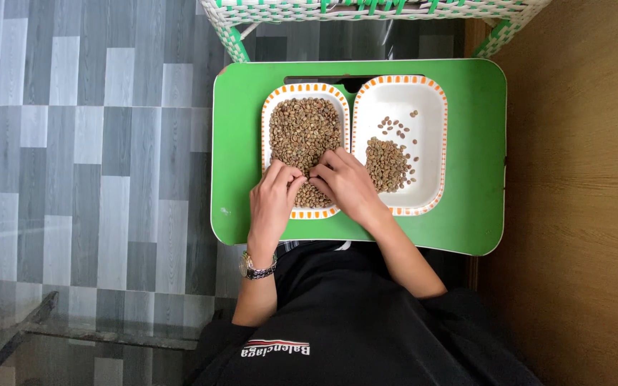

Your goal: Sorting green coffee beans by hand to remove defects and placing them in a separate tray.

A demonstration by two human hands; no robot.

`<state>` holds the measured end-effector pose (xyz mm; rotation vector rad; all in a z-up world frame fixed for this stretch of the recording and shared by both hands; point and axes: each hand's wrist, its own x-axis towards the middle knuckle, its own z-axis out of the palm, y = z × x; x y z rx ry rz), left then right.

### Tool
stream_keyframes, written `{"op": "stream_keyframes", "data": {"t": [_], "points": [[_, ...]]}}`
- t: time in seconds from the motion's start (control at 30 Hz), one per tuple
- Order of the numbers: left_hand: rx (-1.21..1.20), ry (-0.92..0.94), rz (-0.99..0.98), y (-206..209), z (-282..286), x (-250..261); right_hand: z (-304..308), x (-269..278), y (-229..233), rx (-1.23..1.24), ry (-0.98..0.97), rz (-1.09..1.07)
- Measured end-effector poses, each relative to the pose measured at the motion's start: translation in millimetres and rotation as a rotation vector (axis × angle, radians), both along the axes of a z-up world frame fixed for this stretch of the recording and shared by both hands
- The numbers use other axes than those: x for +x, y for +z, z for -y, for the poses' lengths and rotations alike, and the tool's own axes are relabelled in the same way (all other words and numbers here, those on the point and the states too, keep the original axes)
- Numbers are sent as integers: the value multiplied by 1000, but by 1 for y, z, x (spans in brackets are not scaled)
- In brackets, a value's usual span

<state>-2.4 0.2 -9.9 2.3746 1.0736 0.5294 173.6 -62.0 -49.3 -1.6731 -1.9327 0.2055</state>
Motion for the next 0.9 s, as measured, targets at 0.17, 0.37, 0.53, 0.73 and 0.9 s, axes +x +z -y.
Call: {"op": "stream_keyframes", "data": {"t": [0.17,0.37,0.53,0.73,0.9], "points": [[7,-15,9,-9,1,0,11,10,9,48,-41,-140],[8,-56,25,-28,7,13,31,38,23,151,-151,-271],[5,-152,49,-40,15,35,49,58,34,196,-290,-288],[145,-290,204,-51,26,77,59,68,30,304,-375,-348],[151,-444,199,-18,33,99,62,66,41,371,-384,-364]]}}
